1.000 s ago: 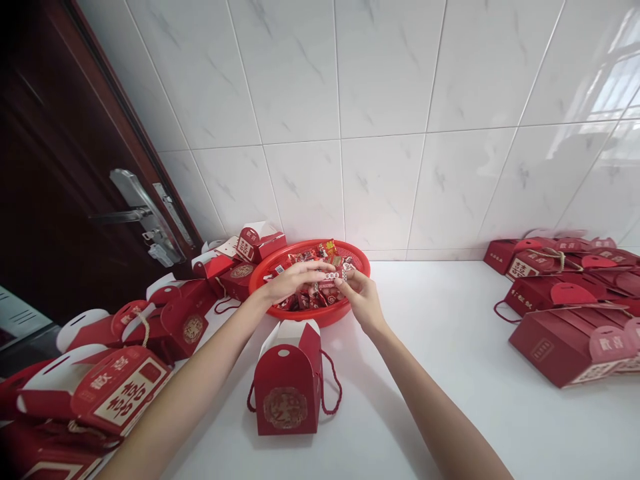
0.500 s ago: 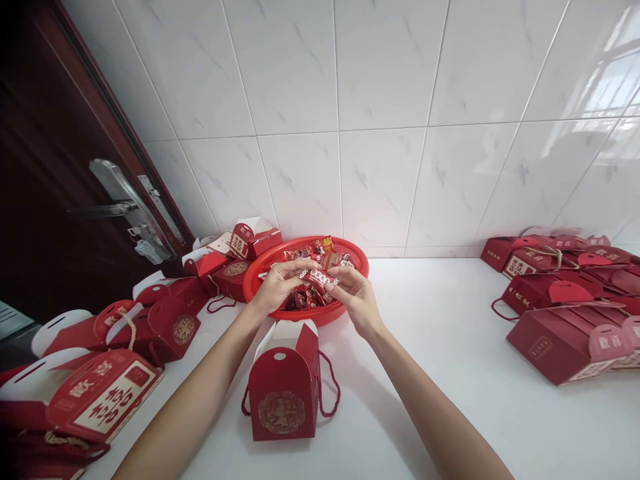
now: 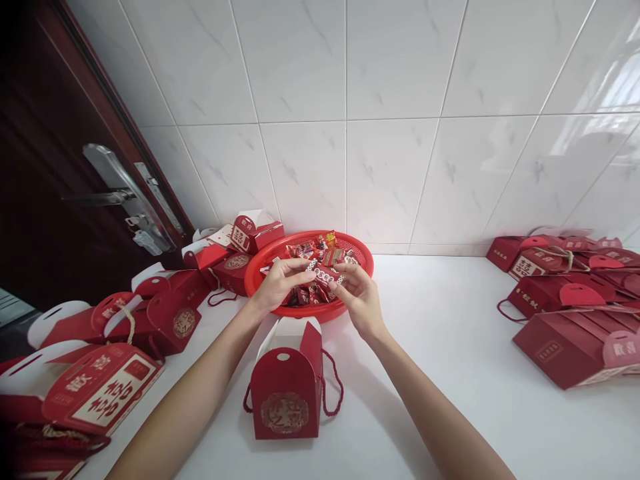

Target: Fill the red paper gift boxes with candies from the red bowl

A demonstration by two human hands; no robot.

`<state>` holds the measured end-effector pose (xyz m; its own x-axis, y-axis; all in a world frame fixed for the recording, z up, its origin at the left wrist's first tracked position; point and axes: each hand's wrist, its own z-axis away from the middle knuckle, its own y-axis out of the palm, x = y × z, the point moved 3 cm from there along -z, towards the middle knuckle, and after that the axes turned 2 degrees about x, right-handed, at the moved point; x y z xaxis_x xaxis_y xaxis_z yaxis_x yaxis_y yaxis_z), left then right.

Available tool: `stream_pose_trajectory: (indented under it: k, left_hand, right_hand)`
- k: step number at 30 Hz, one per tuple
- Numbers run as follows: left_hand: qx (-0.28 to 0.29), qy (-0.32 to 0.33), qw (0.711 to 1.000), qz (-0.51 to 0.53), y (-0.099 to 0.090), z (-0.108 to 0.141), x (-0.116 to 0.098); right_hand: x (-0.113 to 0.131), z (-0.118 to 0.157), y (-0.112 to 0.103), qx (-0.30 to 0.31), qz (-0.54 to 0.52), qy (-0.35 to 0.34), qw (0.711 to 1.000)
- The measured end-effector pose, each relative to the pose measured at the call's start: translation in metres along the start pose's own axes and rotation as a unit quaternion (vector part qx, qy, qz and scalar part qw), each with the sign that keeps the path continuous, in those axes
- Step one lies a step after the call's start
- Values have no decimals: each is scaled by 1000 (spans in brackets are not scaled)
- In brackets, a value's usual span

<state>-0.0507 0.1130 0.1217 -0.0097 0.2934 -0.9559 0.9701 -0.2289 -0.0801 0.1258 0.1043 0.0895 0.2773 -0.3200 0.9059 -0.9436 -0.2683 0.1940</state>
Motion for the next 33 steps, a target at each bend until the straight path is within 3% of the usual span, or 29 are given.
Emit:
stream_pose_trajectory:
  k: [15, 23, 27, 33]
  left_hand:
    - [-27, -13, 996, 84, 2, -1, 4]
    - [-38, -5, 998, 51, -2, -2, 5]
    - [-27, -16, 999, 36, -2, -2, 4]
    - [-32, -28, 999, 21, -2, -4, 3]
  right_hand:
    - [-2, -4, -5, -36, -91, 41, 994]
    - [3, -6, -9, -48, -104, 31, 993]
    - [16, 4, -47, -97, -54, 5, 994]
    - [46, 67, -165, -273, 47, -17, 961]
